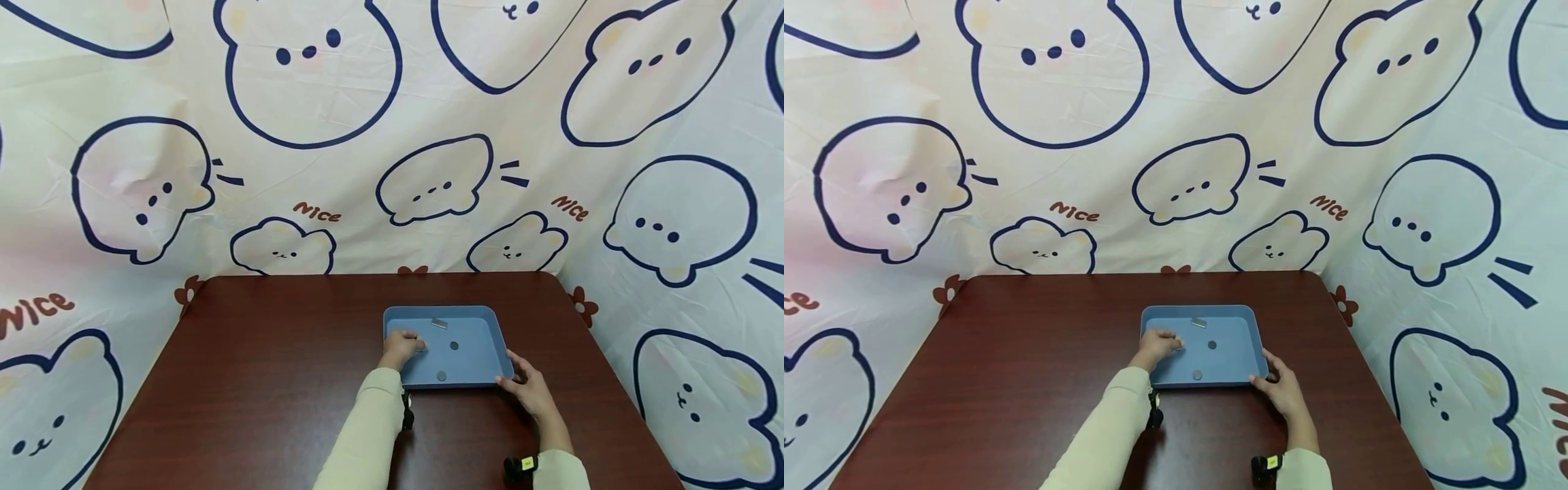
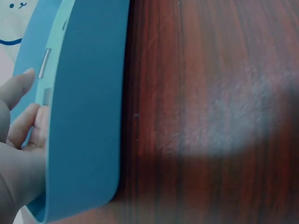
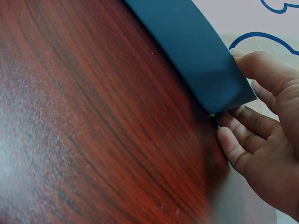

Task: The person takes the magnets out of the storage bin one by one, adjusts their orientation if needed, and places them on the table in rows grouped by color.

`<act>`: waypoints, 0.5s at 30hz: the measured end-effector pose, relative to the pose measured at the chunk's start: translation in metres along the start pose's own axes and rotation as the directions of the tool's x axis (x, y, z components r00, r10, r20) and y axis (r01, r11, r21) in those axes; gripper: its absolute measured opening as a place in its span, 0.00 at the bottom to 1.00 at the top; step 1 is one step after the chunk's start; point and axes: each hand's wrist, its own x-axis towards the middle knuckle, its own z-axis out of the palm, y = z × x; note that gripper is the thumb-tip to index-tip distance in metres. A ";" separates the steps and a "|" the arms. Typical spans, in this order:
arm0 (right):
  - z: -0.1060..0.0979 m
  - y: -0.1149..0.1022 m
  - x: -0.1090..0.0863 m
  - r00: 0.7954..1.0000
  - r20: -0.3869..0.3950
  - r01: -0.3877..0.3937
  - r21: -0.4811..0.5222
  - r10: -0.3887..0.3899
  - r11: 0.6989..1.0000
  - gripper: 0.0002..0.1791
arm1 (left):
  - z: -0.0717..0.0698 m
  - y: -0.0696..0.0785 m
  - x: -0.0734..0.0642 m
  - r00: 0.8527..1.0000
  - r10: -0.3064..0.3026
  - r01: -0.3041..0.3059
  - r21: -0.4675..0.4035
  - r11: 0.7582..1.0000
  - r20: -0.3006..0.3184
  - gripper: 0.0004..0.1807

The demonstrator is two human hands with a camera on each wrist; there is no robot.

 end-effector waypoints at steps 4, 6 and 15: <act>0.000 0.000 0.001 1.000 0.004 0.007 0.009 -0.007 1.000 0.41 | 0.004 -0.004 0.002 0.999 0.019 -0.020 -0.032 0.999 -0.025 0.18; 0.000 0.000 0.001 1.000 0.004 0.010 0.010 -0.010 1.000 0.41 | 0.007 -0.005 0.003 0.999 0.024 -0.025 -0.041 0.999 -0.042 0.18; 0.000 -0.001 0.000 1.000 -0.004 0.001 0.010 -0.001 1.000 0.40 | 0.015 -0.005 0.006 0.993 0.003 -0.001 0.011 1.000 -0.118 0.14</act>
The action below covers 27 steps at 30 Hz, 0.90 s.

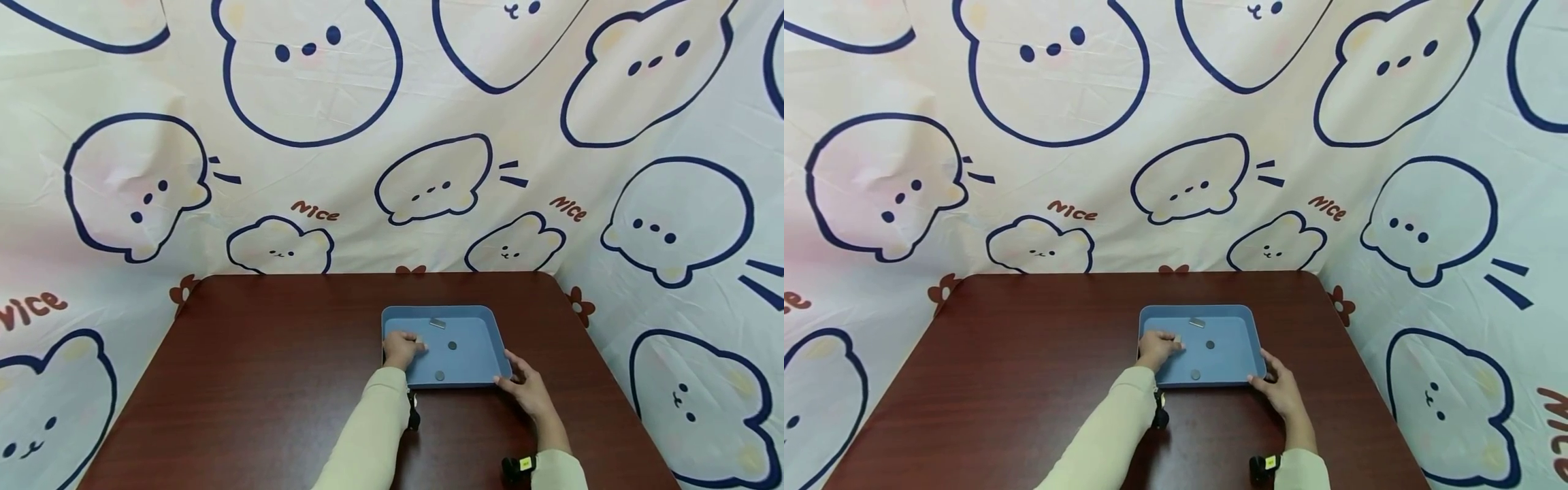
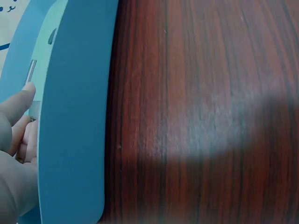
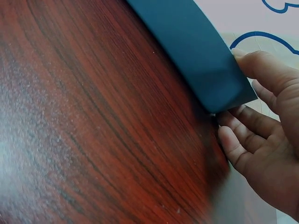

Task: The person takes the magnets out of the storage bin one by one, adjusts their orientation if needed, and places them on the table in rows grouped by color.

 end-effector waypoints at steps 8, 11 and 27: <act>0.001 -0.001 0.001 1.000 -0.004 -0.001 0.010 0.001 1.000 0.40 | 0.000 0.005 0.001 0.999 -0.035 0.035 0.040 0.999 -0.004 0.13; 0.002 -0.002 0.000 1.000 -0.001 0.000 0.007 0.000 1.000 0.40 | 0.000 0.005 0.002 0.999 -0.043 0.043 0.055 0.998 -0.005 0.12; 0.003 -0.003 -0.003 1.000 -0.005 -0.006 -0.008 0.006 1.000 0.40 | 0.004 0.002 -0.001 0.999 0.005 -0.002 0.118 0.993 -0.033 0.12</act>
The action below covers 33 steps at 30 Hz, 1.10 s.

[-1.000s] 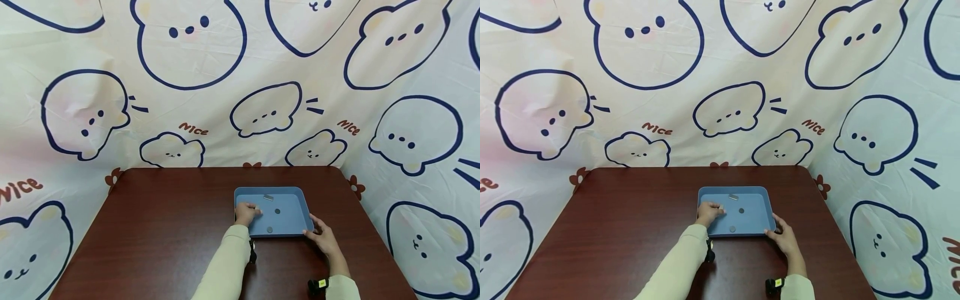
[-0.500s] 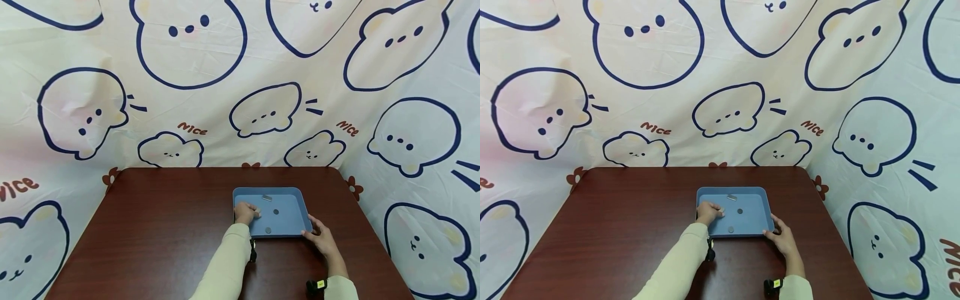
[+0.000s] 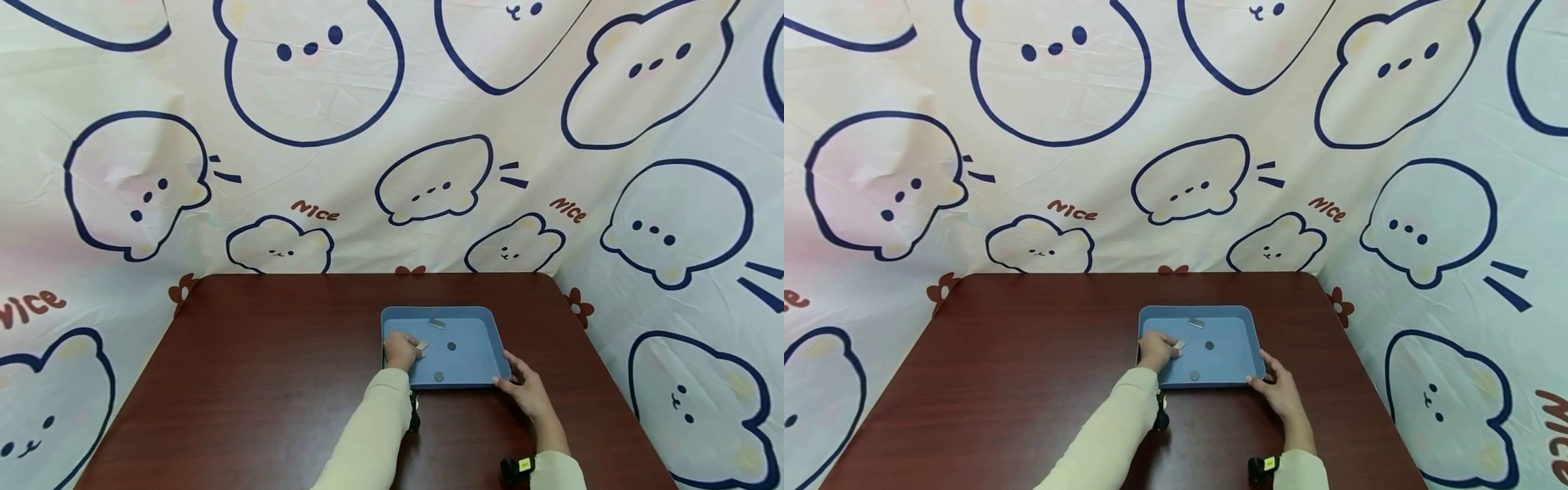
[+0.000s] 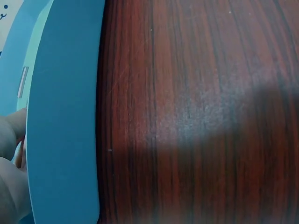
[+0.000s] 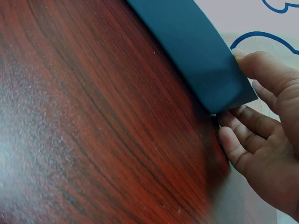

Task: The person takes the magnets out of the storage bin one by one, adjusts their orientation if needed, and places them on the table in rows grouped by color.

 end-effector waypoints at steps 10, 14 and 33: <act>0.000 0.001 0.001 1.000 0.000 -0.003 0.006 0.003 1.000 0.41 | -0.001 0.004 -0.003 1.000 0.006 -0.006 0.066 0.998 -0.003 0.09; -0.001 0.002 0.001 1.000 0.007 -0.003 0.008 0.002 1.000 0.41 | -0.002 0.001 -0.003 0.999 0.037 -0.039 0.061 0.997 0.034 0.06; -0.005 -0.001 0.002 0.999 0.042 0.011 -0.027 -0.010 1.000 0.43 | -0.020 0.003 -0.008 0.964 0.223 -0.199 -0.158 0.967 0.147 0.02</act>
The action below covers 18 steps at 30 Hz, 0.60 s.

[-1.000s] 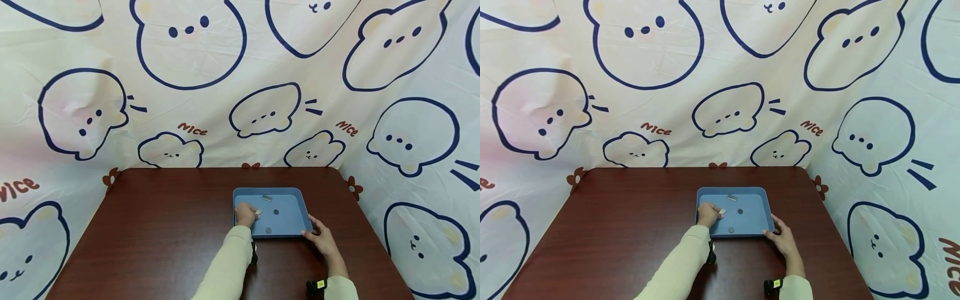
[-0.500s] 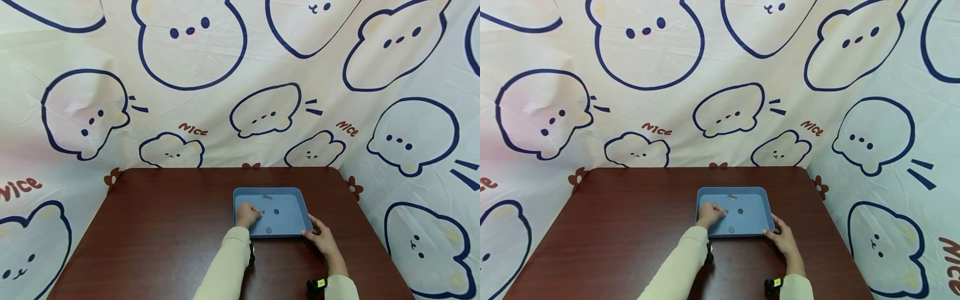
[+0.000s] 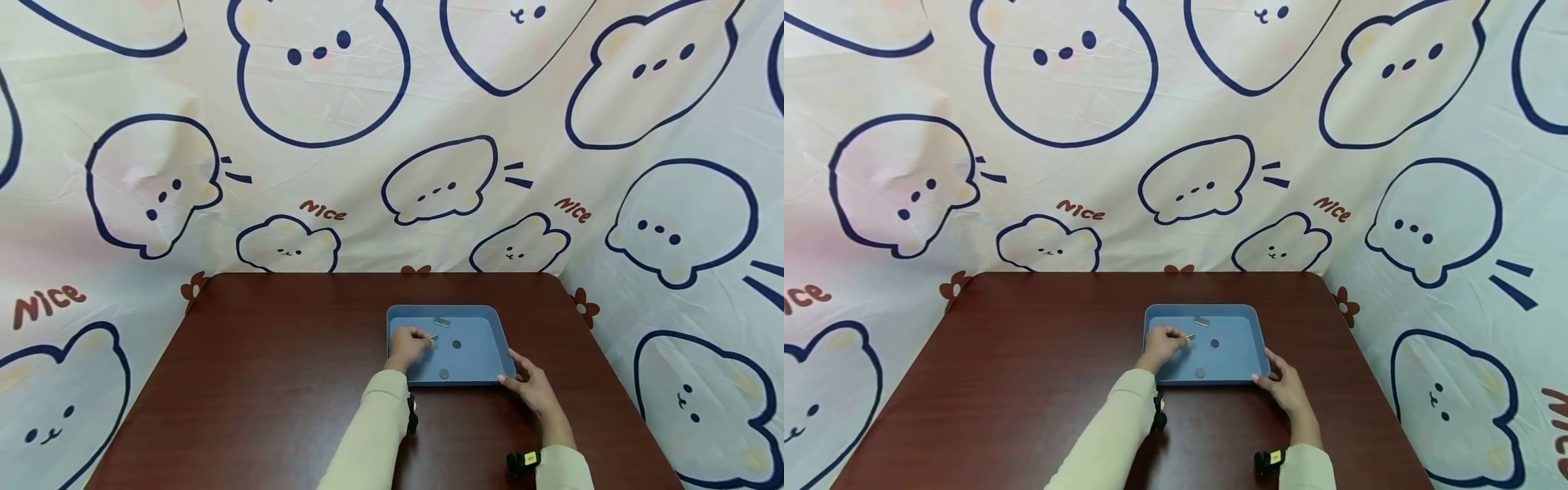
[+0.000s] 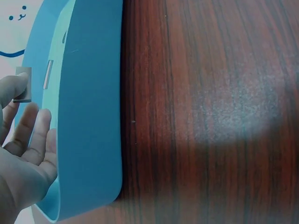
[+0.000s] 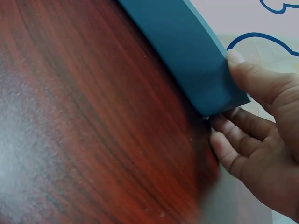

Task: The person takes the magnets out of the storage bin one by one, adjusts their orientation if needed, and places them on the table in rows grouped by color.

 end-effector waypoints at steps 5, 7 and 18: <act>-0.004 -0.006 -0.001 1.000 0.015 0.004 -0.062 -0.003 0.998 0.43 | -0.002 0.006 -0.002 1.000 0.009 -0.009 0.000 1.000 0.023 0.01; -0.006 -0.010 0.001 1.000 0.020 0.026 -0.115 -0.024 0.993 0.44 | -0.004 0.010 -0.002 0.999 0.027 -0.027 -0.003 1.000 0.023 0.02; -0.004 -0.024 0.003 0.998 0.057 0.023 -0.270 -0.008 0.963 0.48 | -0.011 0.028 -0.009 0.993 0.119 -0.119 -0.014 0.993 0.012 0.02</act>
